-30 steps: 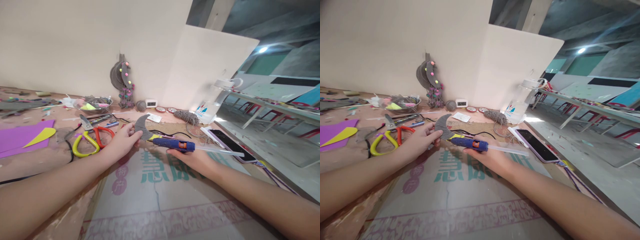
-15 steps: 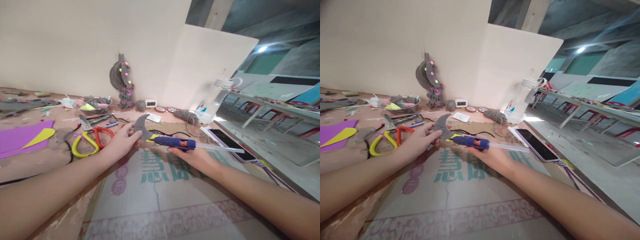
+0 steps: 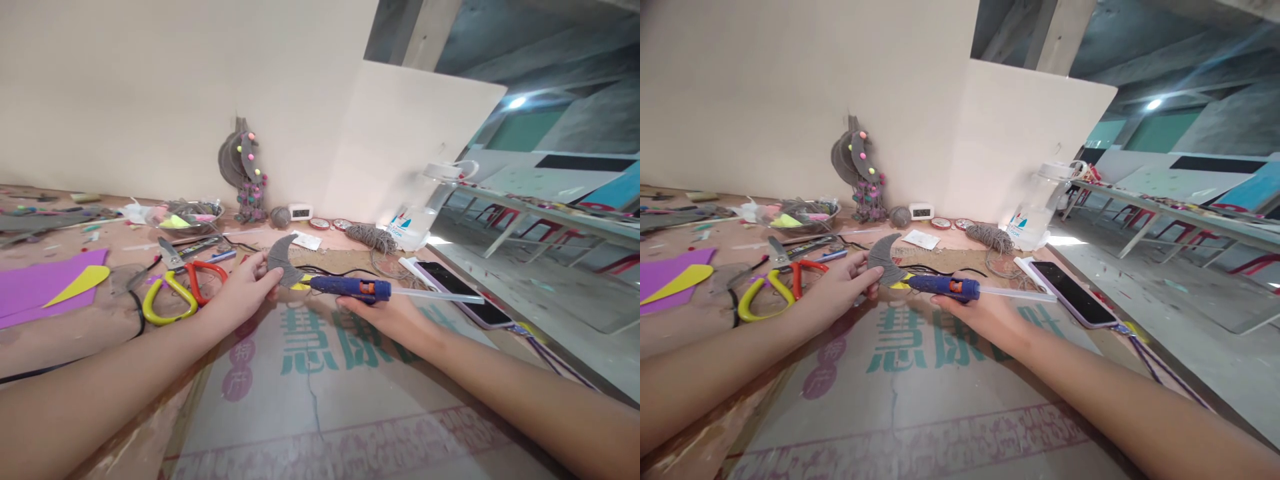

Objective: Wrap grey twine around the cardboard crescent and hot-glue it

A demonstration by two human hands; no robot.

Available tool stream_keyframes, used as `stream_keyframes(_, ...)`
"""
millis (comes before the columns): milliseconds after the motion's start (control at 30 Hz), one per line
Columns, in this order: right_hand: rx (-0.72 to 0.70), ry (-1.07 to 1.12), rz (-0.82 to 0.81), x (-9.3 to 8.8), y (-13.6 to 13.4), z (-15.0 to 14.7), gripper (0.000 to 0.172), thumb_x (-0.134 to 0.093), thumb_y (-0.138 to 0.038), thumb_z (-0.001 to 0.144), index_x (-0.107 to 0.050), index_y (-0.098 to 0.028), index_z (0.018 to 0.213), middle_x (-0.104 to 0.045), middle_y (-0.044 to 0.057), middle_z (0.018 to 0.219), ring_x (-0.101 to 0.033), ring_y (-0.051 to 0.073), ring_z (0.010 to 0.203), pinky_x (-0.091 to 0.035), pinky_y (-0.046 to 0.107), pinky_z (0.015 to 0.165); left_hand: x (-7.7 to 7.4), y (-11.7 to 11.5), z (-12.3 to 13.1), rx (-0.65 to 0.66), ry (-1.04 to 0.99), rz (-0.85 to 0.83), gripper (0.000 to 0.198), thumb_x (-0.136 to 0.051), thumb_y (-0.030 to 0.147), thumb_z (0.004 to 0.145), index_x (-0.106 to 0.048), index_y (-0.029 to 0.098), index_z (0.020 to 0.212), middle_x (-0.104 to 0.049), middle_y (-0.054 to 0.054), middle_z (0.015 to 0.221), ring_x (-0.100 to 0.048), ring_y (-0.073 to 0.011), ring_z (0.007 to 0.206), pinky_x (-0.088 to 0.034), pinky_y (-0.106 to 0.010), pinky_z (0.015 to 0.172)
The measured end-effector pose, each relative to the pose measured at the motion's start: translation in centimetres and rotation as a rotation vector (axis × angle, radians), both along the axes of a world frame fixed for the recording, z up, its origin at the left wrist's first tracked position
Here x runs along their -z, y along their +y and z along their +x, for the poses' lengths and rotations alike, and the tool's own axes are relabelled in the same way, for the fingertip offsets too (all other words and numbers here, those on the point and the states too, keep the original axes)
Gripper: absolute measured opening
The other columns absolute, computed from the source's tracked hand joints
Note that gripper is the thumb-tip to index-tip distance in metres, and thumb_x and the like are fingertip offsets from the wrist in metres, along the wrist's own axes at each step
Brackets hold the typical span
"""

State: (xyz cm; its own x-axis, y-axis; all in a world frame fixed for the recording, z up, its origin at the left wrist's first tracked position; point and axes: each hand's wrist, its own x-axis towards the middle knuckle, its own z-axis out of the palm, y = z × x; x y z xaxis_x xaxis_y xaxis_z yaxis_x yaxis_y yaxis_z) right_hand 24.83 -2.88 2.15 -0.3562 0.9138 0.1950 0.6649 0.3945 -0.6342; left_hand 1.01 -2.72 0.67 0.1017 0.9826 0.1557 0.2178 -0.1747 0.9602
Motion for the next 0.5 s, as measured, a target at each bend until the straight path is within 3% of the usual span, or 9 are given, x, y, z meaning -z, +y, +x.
stream_keyframes(500,0.06,0.004,-0.006,-0.35,0.16,0.06,0.033,-0.055,-0.051,0.074,-0.058,-0.019,0.081,-0.063,0.002,0.075,-0.057,0.017,0.07,-0.044,0.026,0.061,-0.12,-0.27,0.17,0.002,-0.025,0.006,0.017,-0.049,0.032,0.08,-0.048,0.018,0.089,-0.049,0.006,0.051,-0.048,-0.0105,0.05,-0.038,-0.022,0.051)
